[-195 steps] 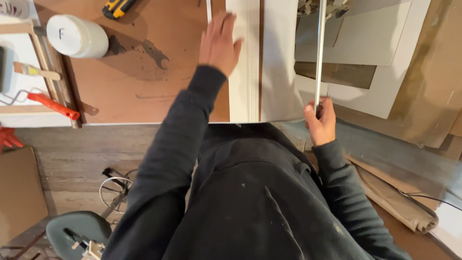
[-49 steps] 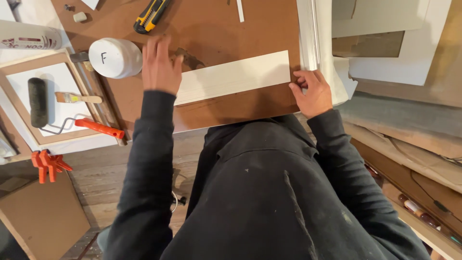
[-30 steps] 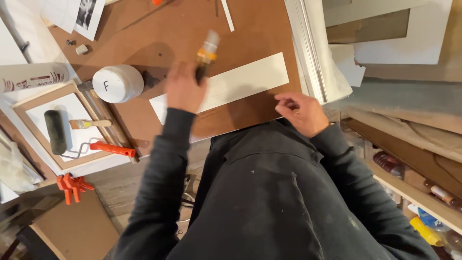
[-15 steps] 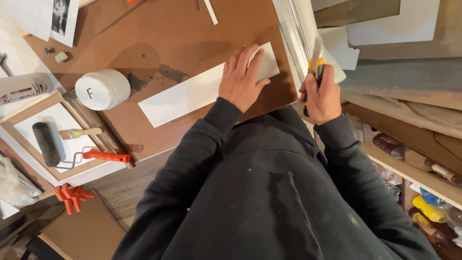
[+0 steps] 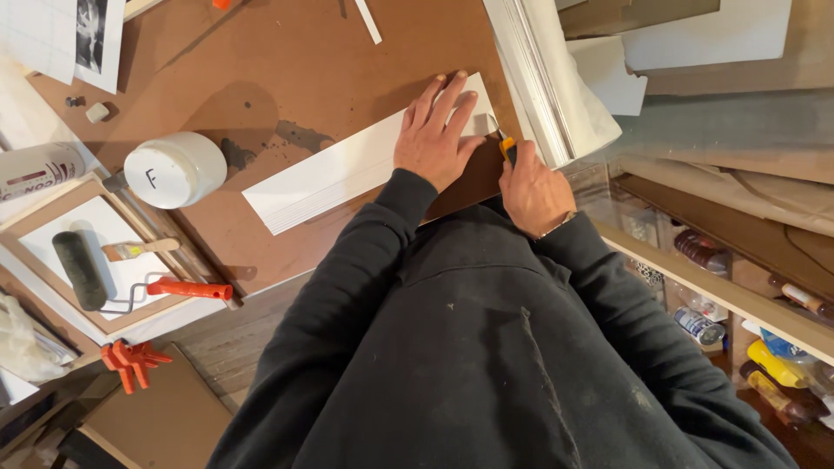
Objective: Cutting thin strips from a white mat board using a utility knife and a straight-edge guide.
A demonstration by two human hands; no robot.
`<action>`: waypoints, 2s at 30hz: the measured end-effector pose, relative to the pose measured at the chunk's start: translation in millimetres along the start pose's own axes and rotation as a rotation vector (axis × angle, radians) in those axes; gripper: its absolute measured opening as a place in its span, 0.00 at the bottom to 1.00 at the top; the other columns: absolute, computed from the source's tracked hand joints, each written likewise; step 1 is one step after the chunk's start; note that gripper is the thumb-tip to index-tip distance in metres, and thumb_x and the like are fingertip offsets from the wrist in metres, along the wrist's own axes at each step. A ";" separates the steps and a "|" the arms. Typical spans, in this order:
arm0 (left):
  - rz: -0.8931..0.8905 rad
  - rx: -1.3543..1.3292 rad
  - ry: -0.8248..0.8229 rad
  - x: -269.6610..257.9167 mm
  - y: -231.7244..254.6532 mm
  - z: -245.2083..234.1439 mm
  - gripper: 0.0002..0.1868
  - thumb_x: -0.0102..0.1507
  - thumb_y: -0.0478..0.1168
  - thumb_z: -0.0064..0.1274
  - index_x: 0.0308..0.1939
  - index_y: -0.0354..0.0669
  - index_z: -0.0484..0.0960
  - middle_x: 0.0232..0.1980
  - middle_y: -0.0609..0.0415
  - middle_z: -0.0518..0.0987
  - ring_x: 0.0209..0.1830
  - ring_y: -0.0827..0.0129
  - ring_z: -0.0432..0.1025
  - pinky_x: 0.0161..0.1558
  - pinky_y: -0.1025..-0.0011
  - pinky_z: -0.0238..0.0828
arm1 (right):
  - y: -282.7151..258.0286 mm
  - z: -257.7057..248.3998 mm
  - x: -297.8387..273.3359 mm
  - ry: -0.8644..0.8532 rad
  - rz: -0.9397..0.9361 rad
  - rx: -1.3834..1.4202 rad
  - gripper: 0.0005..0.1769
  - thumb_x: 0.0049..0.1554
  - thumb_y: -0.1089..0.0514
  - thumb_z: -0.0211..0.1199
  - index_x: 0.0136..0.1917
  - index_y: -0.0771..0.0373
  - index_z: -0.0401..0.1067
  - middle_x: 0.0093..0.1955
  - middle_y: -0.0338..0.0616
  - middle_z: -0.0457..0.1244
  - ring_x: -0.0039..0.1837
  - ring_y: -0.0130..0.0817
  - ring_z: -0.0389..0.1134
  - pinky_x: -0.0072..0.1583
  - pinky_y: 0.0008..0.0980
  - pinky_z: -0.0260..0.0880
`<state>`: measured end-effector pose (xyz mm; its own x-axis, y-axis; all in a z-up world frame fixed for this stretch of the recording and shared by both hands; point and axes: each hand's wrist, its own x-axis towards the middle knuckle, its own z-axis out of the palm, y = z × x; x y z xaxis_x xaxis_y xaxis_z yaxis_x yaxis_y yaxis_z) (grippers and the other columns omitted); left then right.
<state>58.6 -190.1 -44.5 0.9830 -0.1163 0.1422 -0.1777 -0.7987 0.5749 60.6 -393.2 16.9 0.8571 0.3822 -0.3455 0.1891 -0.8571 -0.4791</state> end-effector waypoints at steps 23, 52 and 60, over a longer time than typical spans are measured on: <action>0.000 -0.008 -0.004 -2.0 -1.2 -0.4 0.32 0.63 0.50 0.65 0.68 0.46 0.73 0.79 0.56 0.60 0.78 0.56 0.55 0.71 0.55 0.60 | -2.4 5.2 3.7 -0.010 0.039 -0.040 0.16 0.66 0.54 0.56 0.56 0.68 0.56 0.43 0.66 0.66 0.42 0.69 0.67 0.41 0.61 0.67; -0.037 0.016 0.000 -1.4 2.3 -10.4 0.32 0.62 0.52 0.65 0.67 0.46 0.74 0.79 0.56 0.61 0.79 0.58 0.55 0.72 0.54 0.59 | 7.1 -112.0 76.8 -0.117 -0.554 -0.430 0.14 0.64 0.51 0.62 0.62 0.54 0.71 0.42 0.44 0.66 0.42 0.47 0.71 0.40 0.45 0.70; -0.036 -0.012 0.040 0.0 4.7 -13.1 0.36 0.62 0.51 0.66 0.69 0.39 0.73 0.77 0.55 0.62 0.78 0.58 0.56 0.72 0.55 0.59 | 4.5 -119.0 110.1 -0.249 -0.809 -0.618 0.14 0.61 0.51 0.63 0.60 0.51 0.72 0.43 0.38 0.66 0.44 0.40 0.72 0.41 0.39 0.71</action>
<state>57.1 -186.1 -31.3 0.9862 -0.0637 0.1526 -0.1427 -0.7945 0.5902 212.8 -396.1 72.8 0.2564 0.9202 -0.2956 0.9339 -0.3147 -0.1696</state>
